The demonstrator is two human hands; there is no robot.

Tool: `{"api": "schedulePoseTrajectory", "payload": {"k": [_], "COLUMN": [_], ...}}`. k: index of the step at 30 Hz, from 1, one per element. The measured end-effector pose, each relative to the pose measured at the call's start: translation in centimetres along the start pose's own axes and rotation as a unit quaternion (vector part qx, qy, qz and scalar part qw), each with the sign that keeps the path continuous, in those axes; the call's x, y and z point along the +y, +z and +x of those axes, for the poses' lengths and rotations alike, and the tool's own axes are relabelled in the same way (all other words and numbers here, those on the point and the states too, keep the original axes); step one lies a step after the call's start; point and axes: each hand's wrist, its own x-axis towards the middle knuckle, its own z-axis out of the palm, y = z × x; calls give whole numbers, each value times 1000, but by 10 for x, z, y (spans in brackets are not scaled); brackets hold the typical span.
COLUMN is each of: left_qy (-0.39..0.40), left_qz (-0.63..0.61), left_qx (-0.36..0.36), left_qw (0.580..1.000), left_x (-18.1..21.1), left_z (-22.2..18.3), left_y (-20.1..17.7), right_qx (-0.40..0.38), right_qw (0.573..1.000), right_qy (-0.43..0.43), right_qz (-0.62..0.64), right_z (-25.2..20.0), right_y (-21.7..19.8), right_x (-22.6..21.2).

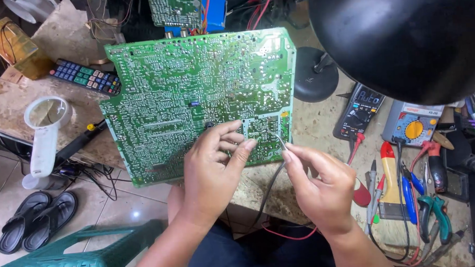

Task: Soldering components on a circuit board and inspecting the connections using a magnifying glass and testing equipment.

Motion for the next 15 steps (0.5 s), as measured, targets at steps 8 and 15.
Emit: {"api": "schedulePoseTrajectory", "payload": {"k": [8,15], "left_qy": [291,321], "left_qz": [396,408], "left_qx": [155,90], "left_qw": [857,850], "left_x": [-27,-35], "left_z": [17,30], "left_y": [-19,-23], "right_qx": [28,3], "right_qw": [999,1000], "right_qy": [-14,-21], "right_qz": [-23,-22], "right_z": [13,16], "right_y": [51,52], "right_x": [11,13]}}
